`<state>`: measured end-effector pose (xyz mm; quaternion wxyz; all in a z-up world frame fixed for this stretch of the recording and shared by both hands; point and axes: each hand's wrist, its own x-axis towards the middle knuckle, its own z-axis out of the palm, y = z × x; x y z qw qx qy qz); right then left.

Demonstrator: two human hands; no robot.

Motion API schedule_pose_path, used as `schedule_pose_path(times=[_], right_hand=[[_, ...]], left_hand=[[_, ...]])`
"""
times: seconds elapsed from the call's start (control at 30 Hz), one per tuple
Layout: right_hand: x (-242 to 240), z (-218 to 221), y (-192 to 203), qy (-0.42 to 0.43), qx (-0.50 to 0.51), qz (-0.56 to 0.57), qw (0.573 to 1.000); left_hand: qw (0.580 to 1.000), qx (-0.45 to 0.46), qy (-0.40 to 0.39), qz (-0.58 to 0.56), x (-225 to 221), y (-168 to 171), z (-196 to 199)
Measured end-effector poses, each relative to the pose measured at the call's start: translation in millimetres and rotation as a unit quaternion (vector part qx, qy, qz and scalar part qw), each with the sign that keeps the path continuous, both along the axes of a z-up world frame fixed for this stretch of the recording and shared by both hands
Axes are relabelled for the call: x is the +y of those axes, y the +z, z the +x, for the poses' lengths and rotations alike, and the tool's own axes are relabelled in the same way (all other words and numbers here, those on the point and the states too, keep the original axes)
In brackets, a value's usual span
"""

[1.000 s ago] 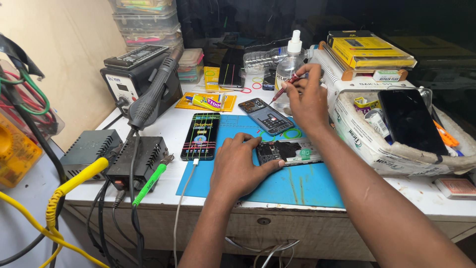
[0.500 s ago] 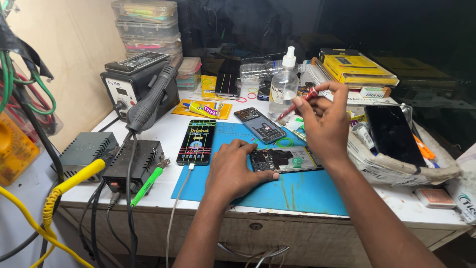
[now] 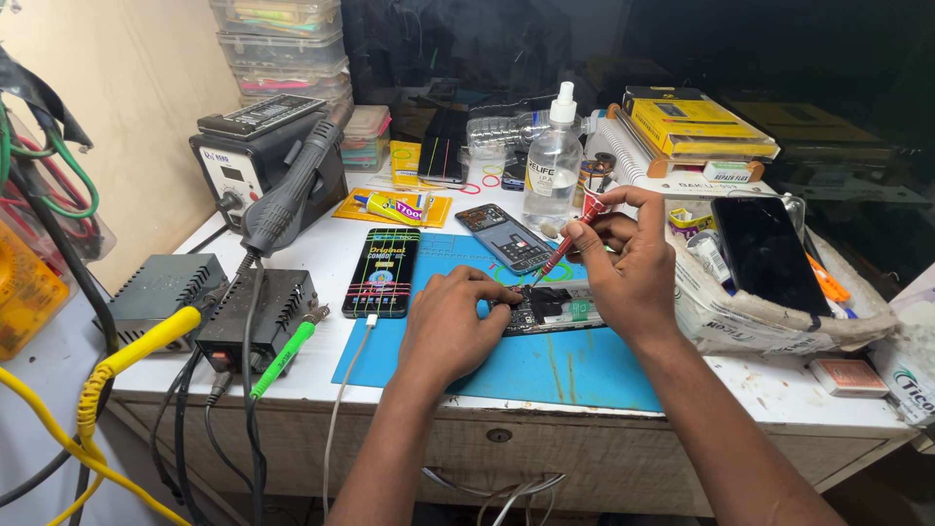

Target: The person is repairing a mobile phone using a screwdriver to remove and install internal components. They handle the phone chassis, battery, and circuit boards on a blue work mat.

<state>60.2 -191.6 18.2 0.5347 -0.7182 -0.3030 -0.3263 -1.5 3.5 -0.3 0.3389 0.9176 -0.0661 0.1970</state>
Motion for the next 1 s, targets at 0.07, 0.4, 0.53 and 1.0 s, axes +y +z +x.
schedule_pose_path(times=[0.07, 0.4, 0.53, 1.0], right_hand=[[0.2, 0.0, -0.3, 0.000, -0.003, -0.011, 1.000], [1.7, -1.7, 0.2, -0.023, 0.015, -0.045, 0.999], [2.2, -1.9, -0.1, -0.029, 0.023, -0.055, 0.998], [3.2, -5.2, 3.1, -0.048, 0.043, -0.075, 0.995]], left_hand=[[1.000, 0.007, 0.001, 0.004, -0.4, 2.5, -0.7], [1.000, 0.012, 0.002, 0.006, -0.5, 2.0, 1.1], [1.000, 0.013, 0.004, 0.007, -0.7, 2.8, 0.8], [1.000, 0.023, 0.006, 0.011, -0.9, 5.6, -0.4]])
